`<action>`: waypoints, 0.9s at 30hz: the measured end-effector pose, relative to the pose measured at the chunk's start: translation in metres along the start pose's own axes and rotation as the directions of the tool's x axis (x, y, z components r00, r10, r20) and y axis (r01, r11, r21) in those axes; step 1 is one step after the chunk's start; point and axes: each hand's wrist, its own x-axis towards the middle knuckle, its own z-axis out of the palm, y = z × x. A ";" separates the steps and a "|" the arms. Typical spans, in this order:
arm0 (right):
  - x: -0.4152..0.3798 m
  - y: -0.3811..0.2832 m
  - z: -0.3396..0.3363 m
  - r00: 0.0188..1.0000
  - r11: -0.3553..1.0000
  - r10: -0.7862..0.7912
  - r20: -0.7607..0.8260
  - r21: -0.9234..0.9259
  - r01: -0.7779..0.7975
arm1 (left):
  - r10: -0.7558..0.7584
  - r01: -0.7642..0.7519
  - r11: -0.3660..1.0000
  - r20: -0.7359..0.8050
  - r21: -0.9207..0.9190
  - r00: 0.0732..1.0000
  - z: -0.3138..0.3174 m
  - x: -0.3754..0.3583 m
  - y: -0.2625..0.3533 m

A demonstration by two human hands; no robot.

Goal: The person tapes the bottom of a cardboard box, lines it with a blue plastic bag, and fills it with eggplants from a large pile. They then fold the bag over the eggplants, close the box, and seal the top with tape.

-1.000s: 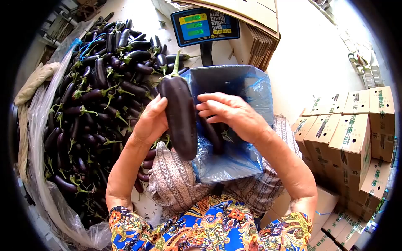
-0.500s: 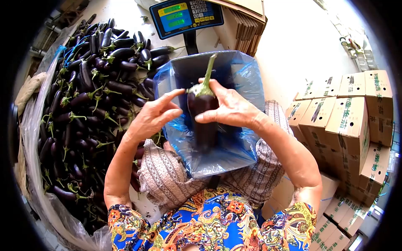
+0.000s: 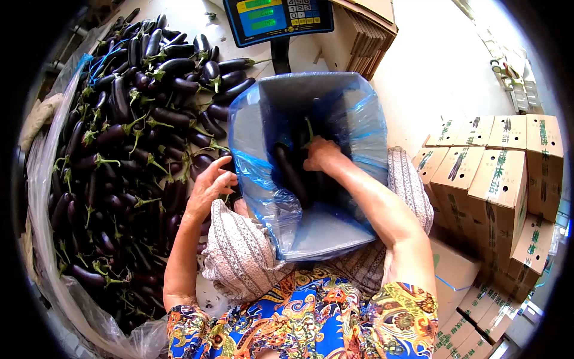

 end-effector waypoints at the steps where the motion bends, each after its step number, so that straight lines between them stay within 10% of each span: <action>1: -0.001 0.008 -0.002 0.999 0.999 -0.053 -0.011 0.005 0.053 | -0.013 0.013 1.000 0.002 0.005 1.000 0.000 0.000 -0.009; 6: -0.006 0.011 -0.019 0.968 0.992 -0.125 0.217 0.033 0.121 | -0.087 0.085 0.996 0.049 0.036 0.995 0.003 0.015 -0.049; 10: -0.012 0.004 -0.002 0.997 0.997 -0.071 -0.034 -0.038 0.070 | -0.022 0.014 0.990 0.052 0.143 0.998 0.011 0.032 -0.078; 13: 0.001 0.013 -0.019 0.989 0.940 -0.143 -0.049 0.306 0.151 | -0.039 0.038 0.999 -0.086 -0.008 0.996 0.009 0.031 -0.076; 14: 0.007 0.014 -0.021 0.988 0.974 -0.122 -0.099 0.182 0.139 | 0.235 -0.152 0.943 -0.266 0.297 0.935 0.010 0.029 -0.059; 17: 0.016 0.016 -0.011 0.972 0.959 -0.206 0.110 0.219 0.179 | 0.473 -0.353 0.866 -0.351 0.355 0.808 0.011 0.017 0.011; 22: 0.062 0.043 0.004 0.964 0.472 -0.111 0.241 0.867 -0.162 | 0.584 -0.536 0.773 -0.050 0.340 0.810 0.032 0.018 0.102; 25: 0.070 0.036 0.007 0.990 0.408 -0.037 0.134 0.907 -0.107 | 0.638 -0.683 0.563 0.280 0.467 0.717 0.063 0.038 0.109; 27: 0.084 0.021 0.014 0.996 0.736 -0.088 -0.011 0.673 0.073 | 0.460 -0.662 0.537 0.477 0.523 0.749 0.084 0.050 0.099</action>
